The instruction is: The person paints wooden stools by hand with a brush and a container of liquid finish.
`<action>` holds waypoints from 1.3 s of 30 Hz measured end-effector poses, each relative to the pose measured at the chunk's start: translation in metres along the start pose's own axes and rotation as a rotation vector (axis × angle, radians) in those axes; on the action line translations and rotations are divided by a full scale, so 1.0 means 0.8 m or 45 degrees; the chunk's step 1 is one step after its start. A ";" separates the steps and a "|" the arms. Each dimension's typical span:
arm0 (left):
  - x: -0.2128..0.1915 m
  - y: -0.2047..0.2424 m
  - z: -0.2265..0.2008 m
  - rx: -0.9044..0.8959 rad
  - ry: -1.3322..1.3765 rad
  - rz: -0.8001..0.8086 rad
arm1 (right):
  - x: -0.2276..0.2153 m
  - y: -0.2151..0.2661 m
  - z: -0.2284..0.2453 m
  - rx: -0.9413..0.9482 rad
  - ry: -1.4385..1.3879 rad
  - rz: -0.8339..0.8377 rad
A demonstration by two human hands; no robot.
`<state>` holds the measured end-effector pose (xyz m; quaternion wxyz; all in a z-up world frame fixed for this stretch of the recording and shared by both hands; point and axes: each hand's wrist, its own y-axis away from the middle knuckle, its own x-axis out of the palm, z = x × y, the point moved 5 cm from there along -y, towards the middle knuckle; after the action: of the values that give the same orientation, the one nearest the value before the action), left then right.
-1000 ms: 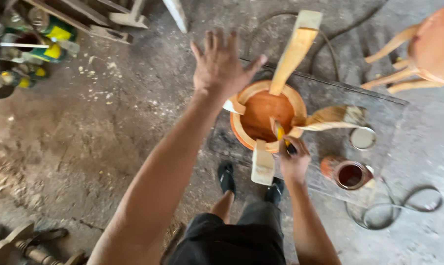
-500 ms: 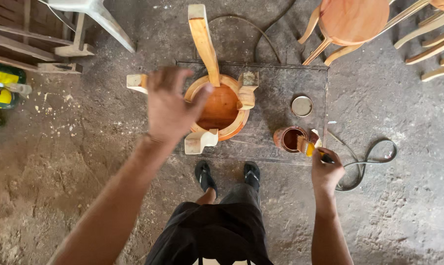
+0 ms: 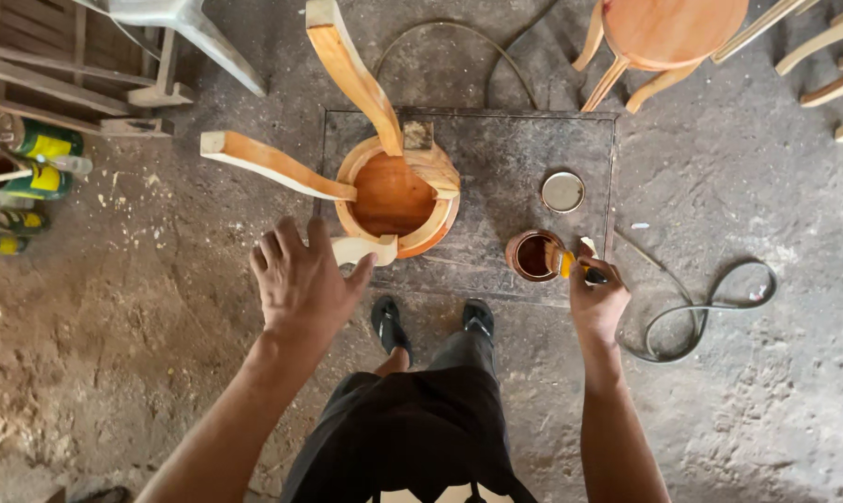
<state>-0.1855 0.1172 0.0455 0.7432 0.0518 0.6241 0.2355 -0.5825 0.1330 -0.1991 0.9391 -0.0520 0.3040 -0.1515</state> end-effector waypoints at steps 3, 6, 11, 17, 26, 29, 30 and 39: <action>0.021 -0.010 0.007 -0.147 0.124 0.152 | 0.007 -0.008 -0.008 0.057 -0.053 0.016; 0.040 -0.032 0.007 -0.229 0.232 0.201 | 0.014 -0.015 -0.023 0.095 -0.095 0.049; 0.070 -0.044 0.030 -0.258 0.368 0.163 | 0.053 -0.010 -0.042 -0.084 0.195 0.154; 0.094 -0.044 0.079 -0.340 0.310 0.199 | 0.069 -0.003 -0.047 -0.265 0.164 0.171; 0.118 -0.039 0.186 -0.262 0.288 0.012 | -0.041 0.033 -0.066 0.494 -0.111 -0.024; 0.117 -0.042 0.209 -0.272 0.349 -0.013 | -0.060 0.043 -0.062 0.668 -0.307 -0.118; 0.118 -0.041 0.214 -0.267 0.360 -0.014 | -0.065 0.047 -0.059 0.682 -0.465 -0.178; 0.102 -0.072 0.248 -0.317 0.461 0.112 | 0.042 0.071 0.025 0.864 -1.272 -0.059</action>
<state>0.0291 0.1431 -0.0070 0.6086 -0.0563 0.7107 0.3483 -0.5310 0.1761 -0.2122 0.9289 0.1790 -0.2401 -0.2177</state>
